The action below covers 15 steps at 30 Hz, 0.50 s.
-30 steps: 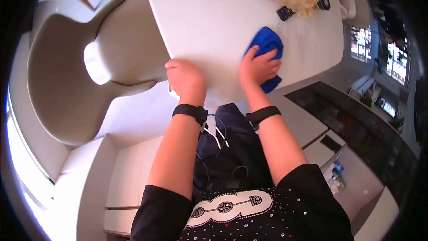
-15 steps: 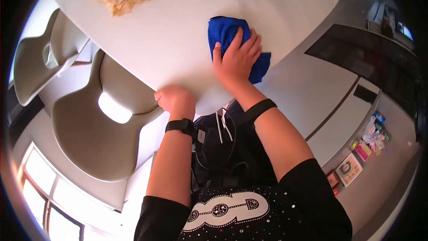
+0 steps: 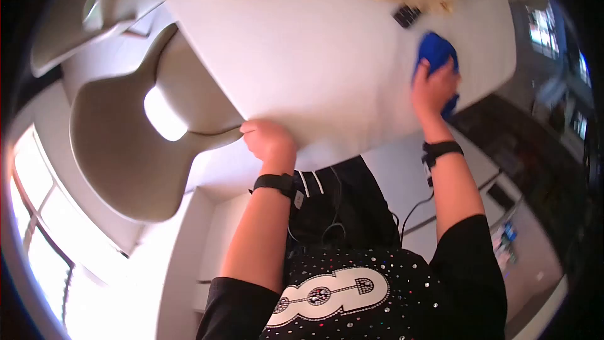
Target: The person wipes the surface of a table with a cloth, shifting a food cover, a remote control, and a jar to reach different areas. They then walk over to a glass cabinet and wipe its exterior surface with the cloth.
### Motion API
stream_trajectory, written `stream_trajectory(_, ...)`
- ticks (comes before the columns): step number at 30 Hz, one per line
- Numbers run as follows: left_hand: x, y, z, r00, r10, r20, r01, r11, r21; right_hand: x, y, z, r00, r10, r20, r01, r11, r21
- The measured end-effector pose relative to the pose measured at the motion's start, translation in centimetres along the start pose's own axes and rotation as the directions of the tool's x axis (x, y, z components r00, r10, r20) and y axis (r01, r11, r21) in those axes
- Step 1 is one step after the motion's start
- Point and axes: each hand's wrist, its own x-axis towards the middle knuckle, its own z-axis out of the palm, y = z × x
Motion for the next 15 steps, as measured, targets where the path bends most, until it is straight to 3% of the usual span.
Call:
stream_trajectory(1,-0.2,0.2,-0.4,0.999,-0.05,-0.023,0.049,0.998,-0.047,1.0,0.6,-0.1,0.999,0.018,0.027,-0.018,1.0,-0.001)
stream_trajectory(3,-0.7,0.2,-0.9,0.997,-0.001,0.076,0.003,1.0,-0.029,3.6,2.4,0.1,1.0,-0.022,-0.018,0.022,1.0,-0.007)
stream_trajectory(5,-0.7,0.6,-0.8,0.994,-0.088,0.061,0.092,0.994,-0.053,7.5,4.8,1.1,0.999,0.038,-0.005,-0.038,0.999,0.004)
stream_trajectory(7,-0.6,0.2,-0.6,0.999,0.042,0.033,-0.041,0.999,-0.016,11.3,6.5,1.6,0.984,0.174,0.03,-0.172,0.983,-0.057)
stream_trajectory(8,-0.5,-0.1,-0.5,1.0,-0.01,0.015,0.011,0.999,-0.031,12.9,7.4,1.8,0.973,0.227,0.044,-0.222,0.971,-0.084)
stream_trajectory(9,-0.1,-0.3,-0.2,0.998,0.059,0.004,-0.058,0.998,-0.037,14.1,8.1,2.2,0.957,0.284,0.061,-0.275,0.954,-0.119)
stream_trajectory(10,-0.1,-0.5,-0.3,0.991,0.13,-0.004,-0.13,0.991,-0.031,15.0,8.8,2.5,0.965,0.246,0.092,-0.233,0.964,-0.127)
stream_trajectory(12,-0.3,-0.2,-0.2,0.992,0.088,-0.086,-0.091,0.995,-0.032,16.7,10.6,2.9,0.959,0.283,0.023,-0.277,0.95,-0.145)
stream_trajectory(15,-0.2,-0.3,0.0,0.992,0.037,-0.124,-0.04,0.999,-0.028,19.0,11.1,2.0,0.95,0.3,0.084,-0.295,0.953,-0.072)
